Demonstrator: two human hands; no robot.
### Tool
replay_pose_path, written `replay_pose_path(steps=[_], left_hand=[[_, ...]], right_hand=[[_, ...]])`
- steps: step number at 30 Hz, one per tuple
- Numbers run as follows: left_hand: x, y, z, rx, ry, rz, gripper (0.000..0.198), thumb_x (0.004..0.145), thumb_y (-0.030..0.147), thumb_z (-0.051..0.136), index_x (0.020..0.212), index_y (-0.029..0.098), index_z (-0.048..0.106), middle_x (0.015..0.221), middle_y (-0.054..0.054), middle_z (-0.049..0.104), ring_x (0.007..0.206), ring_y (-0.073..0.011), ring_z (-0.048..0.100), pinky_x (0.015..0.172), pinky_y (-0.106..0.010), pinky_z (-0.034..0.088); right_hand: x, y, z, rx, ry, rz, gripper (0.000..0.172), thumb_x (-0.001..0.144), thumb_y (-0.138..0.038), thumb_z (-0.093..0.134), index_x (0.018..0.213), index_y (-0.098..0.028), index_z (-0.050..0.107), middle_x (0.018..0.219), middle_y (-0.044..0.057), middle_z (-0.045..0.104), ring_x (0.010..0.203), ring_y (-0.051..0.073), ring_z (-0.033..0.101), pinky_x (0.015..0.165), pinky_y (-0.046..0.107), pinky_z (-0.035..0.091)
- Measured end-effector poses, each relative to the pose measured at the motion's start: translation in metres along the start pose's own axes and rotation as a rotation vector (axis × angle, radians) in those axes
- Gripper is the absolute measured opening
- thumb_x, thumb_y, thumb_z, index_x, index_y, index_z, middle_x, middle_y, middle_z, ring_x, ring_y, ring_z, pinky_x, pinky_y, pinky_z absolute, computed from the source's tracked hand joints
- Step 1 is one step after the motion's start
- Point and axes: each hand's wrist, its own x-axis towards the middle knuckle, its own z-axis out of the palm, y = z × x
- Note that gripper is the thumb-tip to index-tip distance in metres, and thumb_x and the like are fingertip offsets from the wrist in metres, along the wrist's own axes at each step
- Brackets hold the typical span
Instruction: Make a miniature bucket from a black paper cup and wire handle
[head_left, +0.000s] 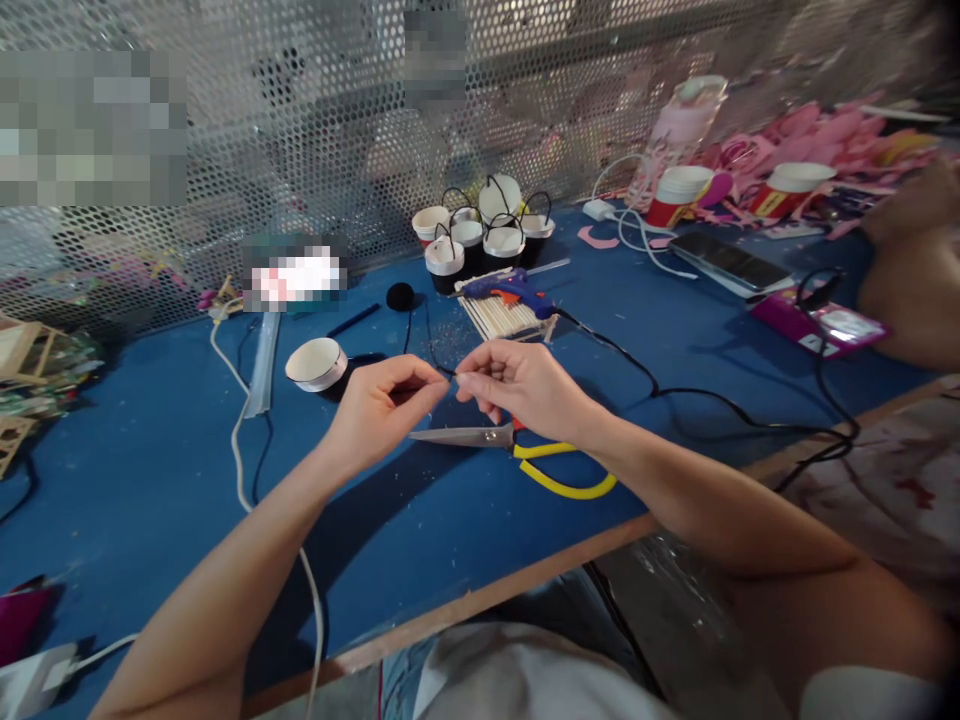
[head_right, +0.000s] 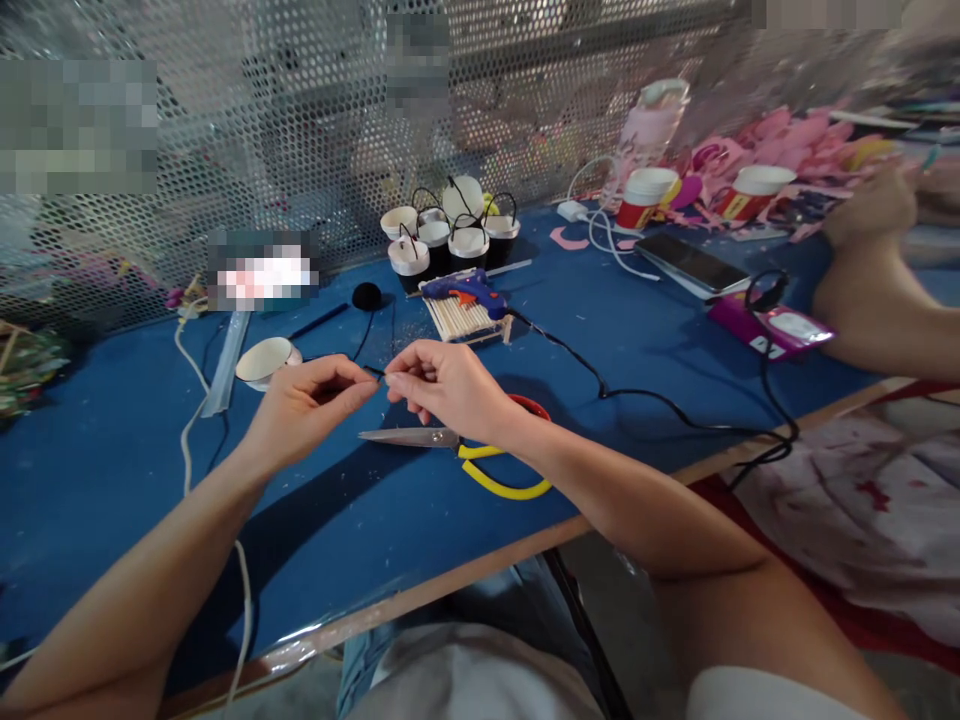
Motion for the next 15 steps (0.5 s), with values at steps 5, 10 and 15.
replay_pose_path(steps=[5,10,15], left_hand=[[-0.007,0.007,0.004,0.480,0.056,0.312,0.016,0.084,0.022,0.050,0.078,0.015,0.064,0.067,-0.002,0.057,0.057,-0.0093,0.048,0.053,-0.022,0.035],[-0.004,0.012,-0.007,0.603,0.006,0.317,0.018,0.085,0.024,0.050,0.079,0.016,0.065,0.070,-0.002,0.056,0.061,-0.0108,0.049,0.056,-0.023,0.035],[0.003,0.005,-0.017,0.107,-0.143,-0.005,0.018,0.080,0.032,0.057,0.074,0.016,0.063,0.068,-0.001,0.058,0.061,-0.0102,0.050,0.055,-0.022,0.038]], right_hand=[[-0.001,0.003,0.003,-0.288,0.064,-0.082,0.010,0.081,-0.019,0.050,0.082,-0.014,0.059,0.070,0.001,0.062,0.055,0.007,0.052,0.049,0.019,0.042],[-0.004,-0.005,0.000,-0.558,-0.055,-0.289,0.014,0.080,-0.010,0.049,0.076,-0.014,0.062,0.068,0.001,0.062,0.061,0.007,0.052,0.058,0.020,0.038],[-0.005,-0.007,-0.004,-0.259,-0.188,-0.147,0.011,0.083,-0.021,0.052,0.081,-0.014,0.060,0.066,-0.001,0.061,0.051,0.005,0.049,0.048,0.018,0.039]])
